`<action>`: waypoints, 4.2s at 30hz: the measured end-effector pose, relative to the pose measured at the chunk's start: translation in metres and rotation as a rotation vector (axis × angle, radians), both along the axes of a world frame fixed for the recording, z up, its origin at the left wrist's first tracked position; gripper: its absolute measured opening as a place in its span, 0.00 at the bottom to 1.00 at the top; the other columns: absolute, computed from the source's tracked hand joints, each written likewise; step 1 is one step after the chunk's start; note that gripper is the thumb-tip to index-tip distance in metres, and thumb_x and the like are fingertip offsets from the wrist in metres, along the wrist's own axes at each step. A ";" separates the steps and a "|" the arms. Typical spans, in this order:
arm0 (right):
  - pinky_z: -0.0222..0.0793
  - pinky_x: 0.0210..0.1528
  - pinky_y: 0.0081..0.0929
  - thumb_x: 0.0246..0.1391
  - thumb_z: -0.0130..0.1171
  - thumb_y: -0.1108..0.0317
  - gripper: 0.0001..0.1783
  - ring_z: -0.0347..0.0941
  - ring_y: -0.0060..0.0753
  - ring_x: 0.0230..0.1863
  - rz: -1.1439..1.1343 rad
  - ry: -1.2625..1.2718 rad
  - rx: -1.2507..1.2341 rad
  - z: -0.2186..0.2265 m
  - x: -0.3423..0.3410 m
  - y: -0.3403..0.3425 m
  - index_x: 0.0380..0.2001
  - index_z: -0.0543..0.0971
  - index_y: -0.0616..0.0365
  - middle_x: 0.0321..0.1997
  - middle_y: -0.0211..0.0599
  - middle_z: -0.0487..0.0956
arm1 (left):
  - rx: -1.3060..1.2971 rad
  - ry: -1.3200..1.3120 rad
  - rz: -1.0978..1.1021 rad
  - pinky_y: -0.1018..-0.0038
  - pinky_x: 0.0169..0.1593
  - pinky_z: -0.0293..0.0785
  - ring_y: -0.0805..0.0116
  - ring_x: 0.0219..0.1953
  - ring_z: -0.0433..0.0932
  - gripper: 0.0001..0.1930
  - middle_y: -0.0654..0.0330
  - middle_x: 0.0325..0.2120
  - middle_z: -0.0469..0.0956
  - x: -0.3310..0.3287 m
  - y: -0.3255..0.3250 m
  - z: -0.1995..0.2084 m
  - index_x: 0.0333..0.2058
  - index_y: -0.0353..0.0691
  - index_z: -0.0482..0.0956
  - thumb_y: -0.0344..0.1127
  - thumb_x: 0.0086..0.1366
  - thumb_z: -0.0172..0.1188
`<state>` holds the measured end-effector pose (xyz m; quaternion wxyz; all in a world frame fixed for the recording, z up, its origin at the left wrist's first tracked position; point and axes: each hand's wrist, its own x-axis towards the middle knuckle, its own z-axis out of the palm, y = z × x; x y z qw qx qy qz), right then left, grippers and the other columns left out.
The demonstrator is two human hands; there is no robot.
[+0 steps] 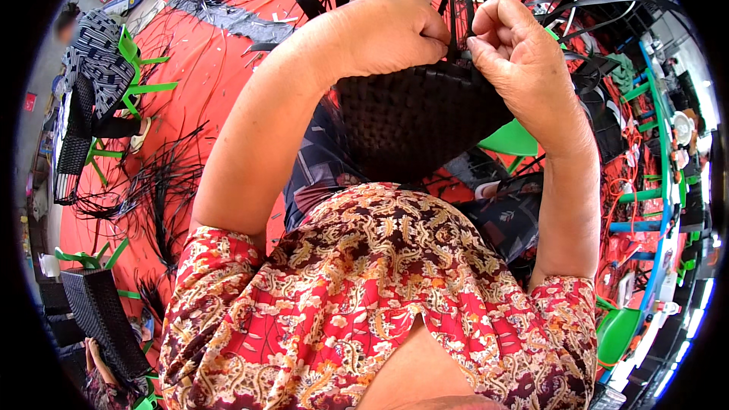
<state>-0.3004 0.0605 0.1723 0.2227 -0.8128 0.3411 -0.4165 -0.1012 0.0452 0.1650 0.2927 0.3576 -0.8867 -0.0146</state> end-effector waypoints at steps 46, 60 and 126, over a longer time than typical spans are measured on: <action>0.61 0.54 0.40 0.50 0.56 0.70 0.07 0.67 0.49 0.50 0.087 0.297 -0.471 -0.002 0.030 -0.038 0.24 0.75 0.63 0.51 0.46 0.72 | 0.020 0.209 0.138 0.69 0.57 0.59 0.63 0.53 0.70 0.08 0.55 0.54 0.69 0.022 -0.002 -0.009 0.30 0.37 0.82 0.32 0.52 0.62; 0.60 0.57 0.32 0.54 0.56 0.66 0.09 0.69 0.40 0.54 0.148 0.131 -0.384 0.017 0.038 -0.024 0.33 0.79 0.60 0.49 0.44 0.75 | -0.330 0.472 0.156 0.74 0.44 0.70 0.61 0.46 0.74 0.03 0.51 0.44 0.75 0.069 0.035 0.017 0.26 0.32 0.75 0.20 0.50 0.56; 0.61 0.49 0.24 0.50 0.50 0.70 0.13 0.67 0.30 0.54 0.282 0.487 0.262 0.065 0.049 -0.006 0.14 0.71 0.63 0.33 0.38 0.74 | -0.135 0.809 0.290 0.74 0.53 0.68 0.65 0.55 0.70 0.07 0.46 0.60 0.60 0.035 0.075 -0.042 0.35 0.36 0.84 0.26 0.59 0.60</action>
